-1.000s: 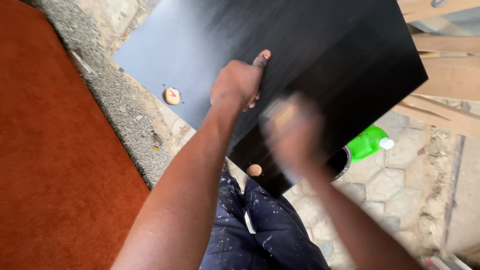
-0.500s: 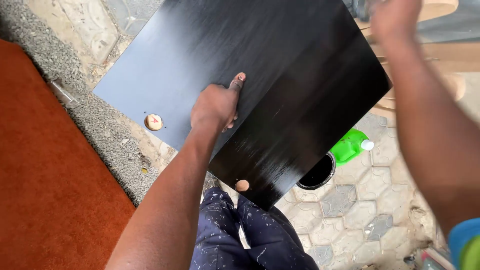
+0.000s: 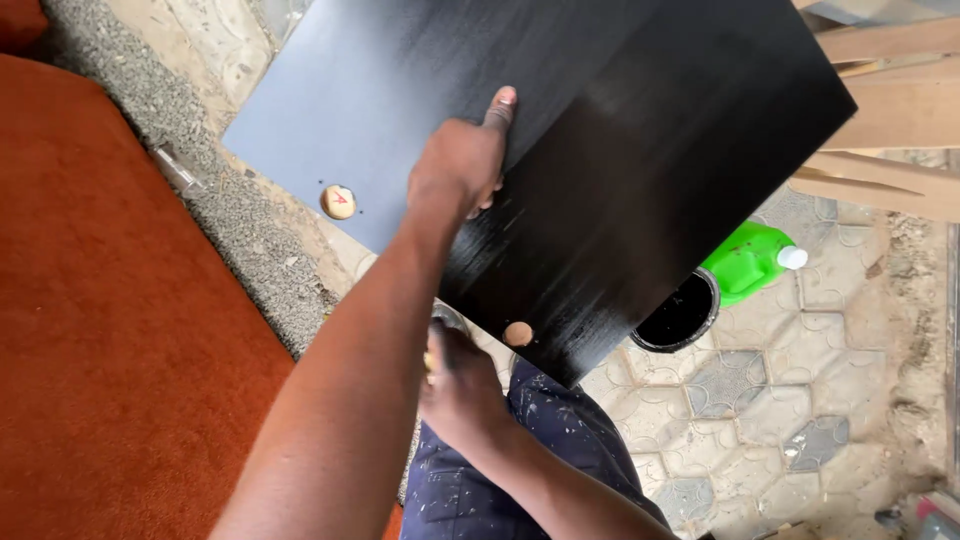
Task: The person paints a rectangular wooden board black using a paintbrush. They repeatedly dip the brush into a paint can and apply the paint to the board's surface, covering it completely.
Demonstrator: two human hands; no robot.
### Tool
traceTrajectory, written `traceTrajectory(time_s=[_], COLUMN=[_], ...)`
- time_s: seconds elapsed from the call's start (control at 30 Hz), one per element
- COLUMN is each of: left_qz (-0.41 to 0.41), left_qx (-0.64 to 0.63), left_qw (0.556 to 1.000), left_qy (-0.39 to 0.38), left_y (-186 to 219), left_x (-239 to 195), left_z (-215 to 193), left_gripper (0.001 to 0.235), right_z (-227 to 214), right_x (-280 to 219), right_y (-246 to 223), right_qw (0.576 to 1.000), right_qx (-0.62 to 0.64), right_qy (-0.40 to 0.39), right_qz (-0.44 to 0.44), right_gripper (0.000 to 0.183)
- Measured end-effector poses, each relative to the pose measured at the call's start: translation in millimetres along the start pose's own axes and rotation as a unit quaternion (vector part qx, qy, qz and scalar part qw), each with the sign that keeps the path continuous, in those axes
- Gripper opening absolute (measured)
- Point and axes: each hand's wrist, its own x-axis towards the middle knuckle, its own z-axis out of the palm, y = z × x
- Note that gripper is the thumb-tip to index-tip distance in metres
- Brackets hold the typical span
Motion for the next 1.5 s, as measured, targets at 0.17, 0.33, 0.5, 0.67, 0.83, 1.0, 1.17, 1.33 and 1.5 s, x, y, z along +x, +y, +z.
traceTrajectory(time_s=[0.17, 0.33, 0.5, 0.67, 0.83, 1.0, 1.17, 1.33, 1.5], left_qz=[0.177, 0.163, 0.109, 0.174, 0.07, 0.051, 0.053, 0.05, 0.026], left_qx=[-0.14, -0.286, -0.213, -0.017, -0.013, -0.07, -0.082, -0.116, -0.187], left_qw=[0.972, 0.941, 0.937, 0.96, 0.979, 0.985, 0.985, 0.982, 0.973], left_qy=[0.068, -0.076, -0.256, -0.221, -0.192, -0.152, -0.142, -0.141, -0.136], left_y=[-44, -123, -163, -180, -160, -155, -158, -157, -165], left_x=[-3, -90, -111, -80, -44, -32, -29, -16, 4], left_z=[40, 182, 301, 368, 380, 388, 395, 399, 413], left_gripper=[0.072, 0.046, 0.037, 0.03, 0.047, 0.051, 0.056, 0.058, 0.059], right_z=[-109, -169, -139, -72, -51, -47, -50, -33, -86], right_x=[-57, -133, -186, -199, -182, -189, -183, -201, -185], right_y=[42, 175, 329, 433, 462, 477, 472, 514, 477], right_qw=[0.883, 0.842, 0.86, 0.862, 0.806, 0.858, 0.881, 0.828, 0.625], right_qx=[0.253, 0.094, 0.041, 0.05, -0.031, -0.001, -0.028, 0.006, 0.355], right_qy=[0.043, 0.174, 0.117, 0.117, 0.065, 0.062, 0.049, 0.021, 0.088], right_qz=[0.393, 0.502, 0.494, 0.491, 0.587, 0.511, 0.47, 0.56, 0.69], right_gripper=[0.042, 0.027, 0.041, 0.023, 0.032, 0.023, 0.021, 0.019, 0.02])
